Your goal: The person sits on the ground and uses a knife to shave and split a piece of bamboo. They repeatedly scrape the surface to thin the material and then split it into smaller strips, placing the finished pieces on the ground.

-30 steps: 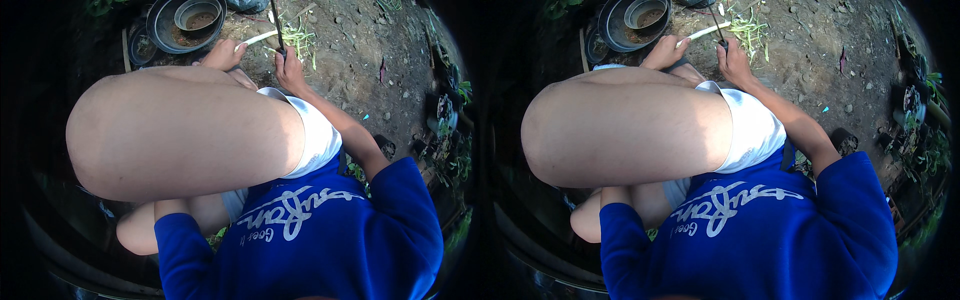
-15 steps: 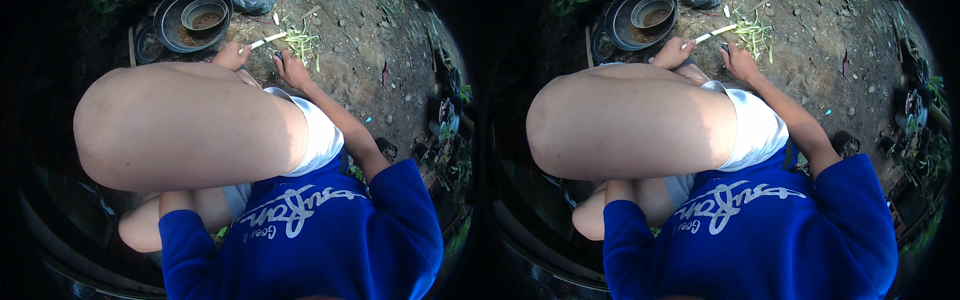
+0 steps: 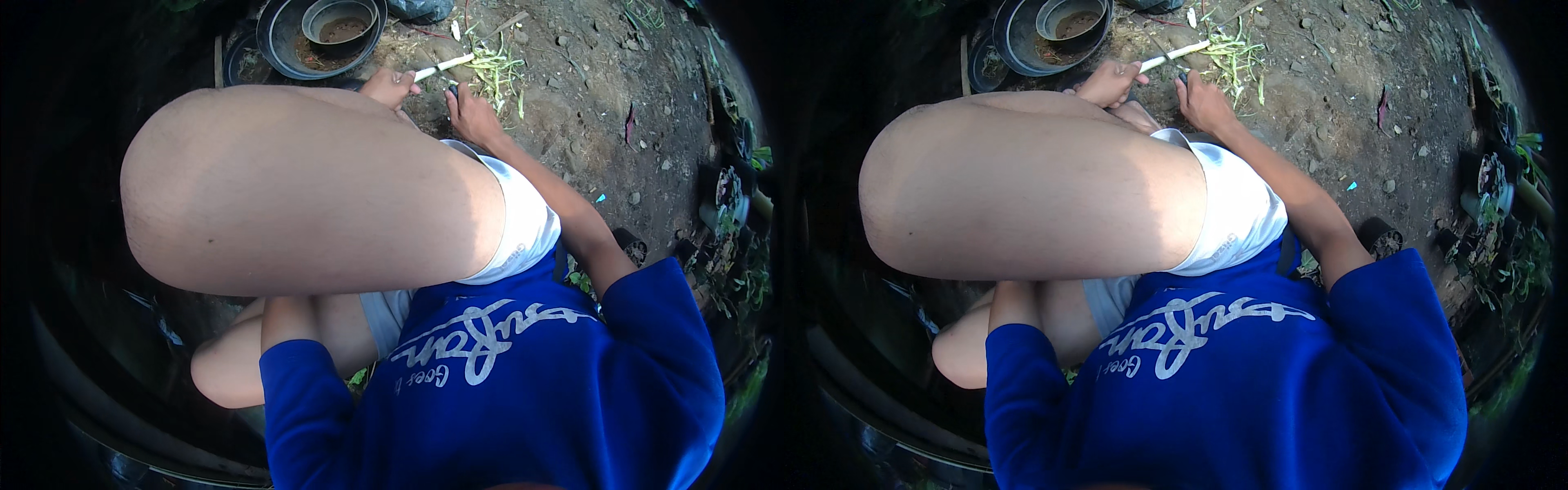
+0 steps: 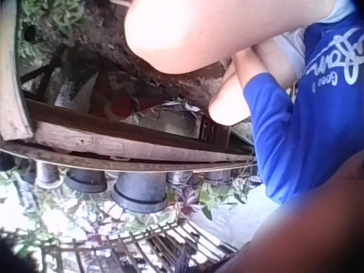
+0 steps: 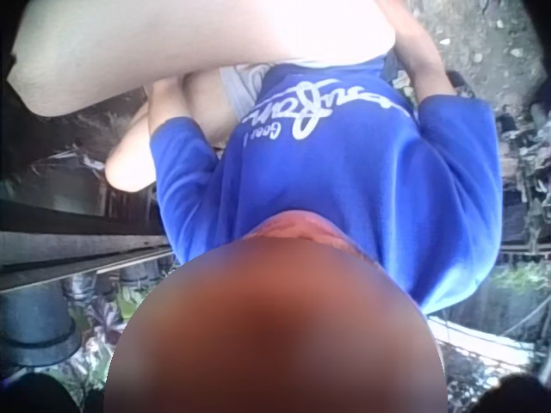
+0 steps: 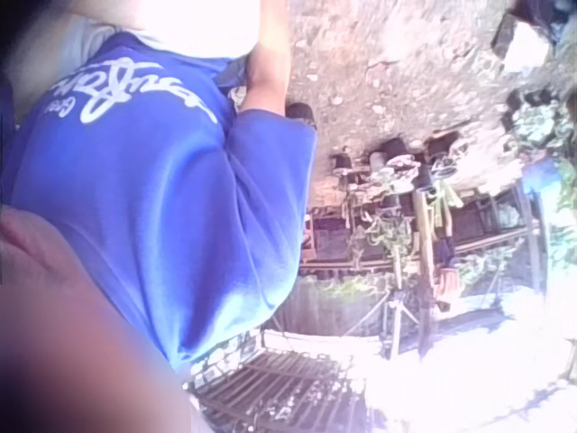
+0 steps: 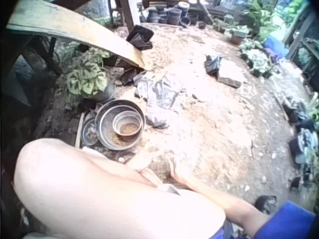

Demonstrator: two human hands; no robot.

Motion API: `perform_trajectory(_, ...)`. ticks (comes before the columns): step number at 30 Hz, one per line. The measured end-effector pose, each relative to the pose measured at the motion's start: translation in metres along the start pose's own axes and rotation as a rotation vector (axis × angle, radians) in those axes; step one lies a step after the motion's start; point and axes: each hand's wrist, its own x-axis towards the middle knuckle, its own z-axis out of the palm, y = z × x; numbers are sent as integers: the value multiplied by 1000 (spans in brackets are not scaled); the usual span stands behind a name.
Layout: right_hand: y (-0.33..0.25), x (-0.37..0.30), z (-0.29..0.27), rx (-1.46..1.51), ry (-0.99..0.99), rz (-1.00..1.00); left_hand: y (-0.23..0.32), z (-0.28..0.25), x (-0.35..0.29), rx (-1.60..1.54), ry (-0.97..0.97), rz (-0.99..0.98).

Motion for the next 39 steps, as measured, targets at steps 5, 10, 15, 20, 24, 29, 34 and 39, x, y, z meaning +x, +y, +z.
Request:
perform_trajectory(5,1,0,-9,-162,4,-21,2,1,0,-130,-33,-47)
perform_trajectory(10,-3,-2,-11,21,8,-10,7,-1,-6,-213,-64,-76)
perform_trajectory(15,-8,-15,-10,505,385,-160,6,0,-7,-112,-48,-34)
perform_trajectory(20,-10,-5,-8,-21,-54,26,0,2,-3,-213,-96,-131)
perform_trajectory(24,-8,-1,-2,6,-36,73,-4,4,-1,-270,-108,-133)
perform_trajectory(29,-5,-2,-2,-27,14,-15,-2,7,-1,-192,9,-53)
perform_trajectory(34,-6,4,-13,514,-285,216,-5,1,-6,93,183,229)
perform_trajectory(39,2,8,-11,682,-318,242,-10,-11,-9,342,168,495)
